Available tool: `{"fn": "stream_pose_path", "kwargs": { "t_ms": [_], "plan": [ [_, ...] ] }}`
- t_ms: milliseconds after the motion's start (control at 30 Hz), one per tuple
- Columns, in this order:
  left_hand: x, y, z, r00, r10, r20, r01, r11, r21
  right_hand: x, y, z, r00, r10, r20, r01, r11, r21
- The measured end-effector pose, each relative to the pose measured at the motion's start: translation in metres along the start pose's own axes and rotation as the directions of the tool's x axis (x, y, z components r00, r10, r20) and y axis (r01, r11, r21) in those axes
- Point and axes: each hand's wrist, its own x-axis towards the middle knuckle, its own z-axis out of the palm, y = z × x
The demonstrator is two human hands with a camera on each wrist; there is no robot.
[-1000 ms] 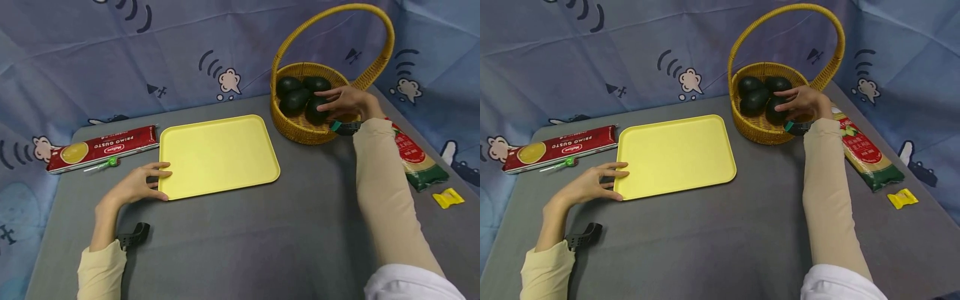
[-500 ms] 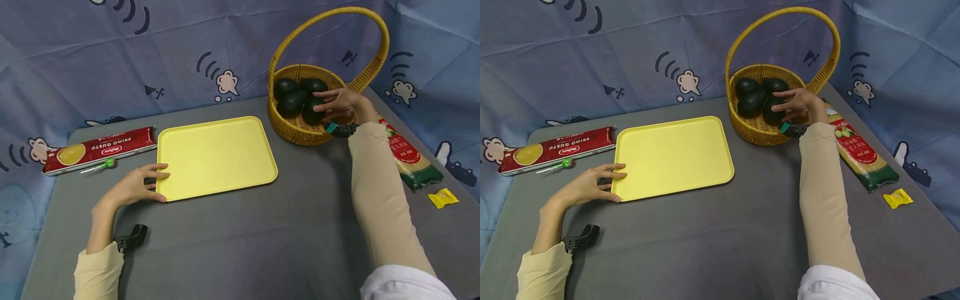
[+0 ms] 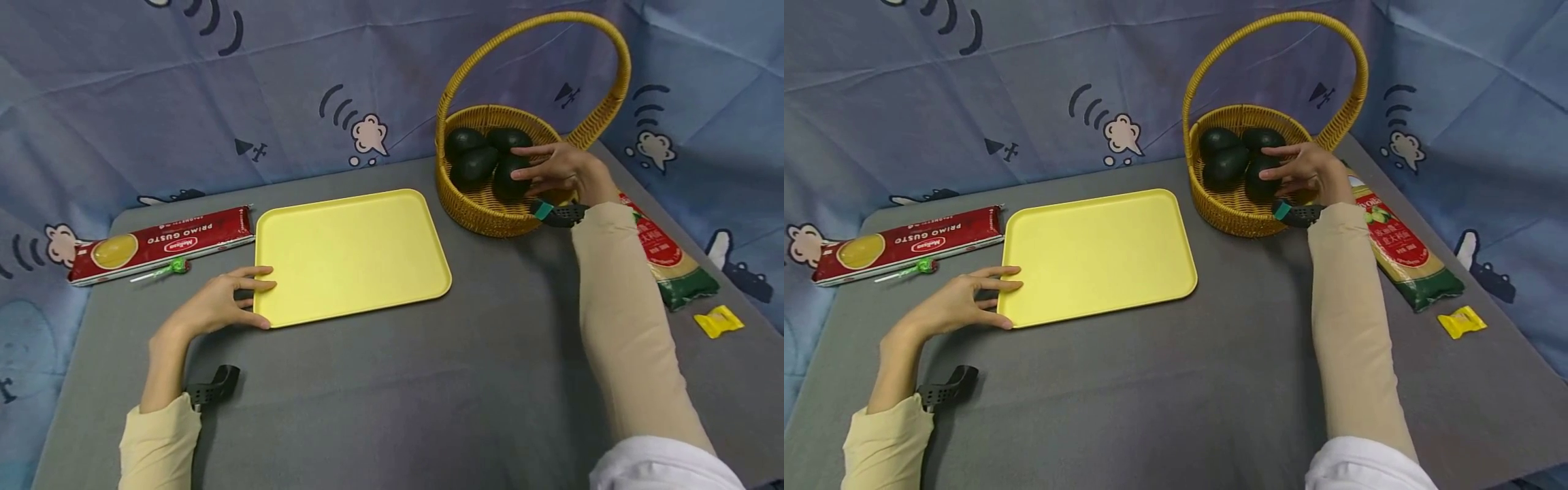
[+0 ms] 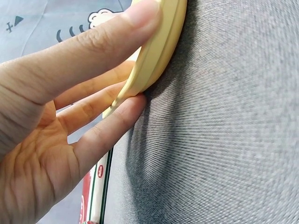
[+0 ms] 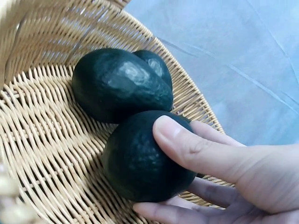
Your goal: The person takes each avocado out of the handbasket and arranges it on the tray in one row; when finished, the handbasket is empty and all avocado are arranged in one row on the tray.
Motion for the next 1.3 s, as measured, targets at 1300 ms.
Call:
{"fn": "stream_pose_path", "kwargs": {
  "t_ms": [1300],
  "plan": [
    [0.0, 0.0, -0.002, 1.0, 0.009, 0.005, -0.008, 1.0, -0.01, -0.076, -0.008, 0.061, 0.942, -0.323, -0.094, 0.33, 0.833, 0.444]
  ]
}}
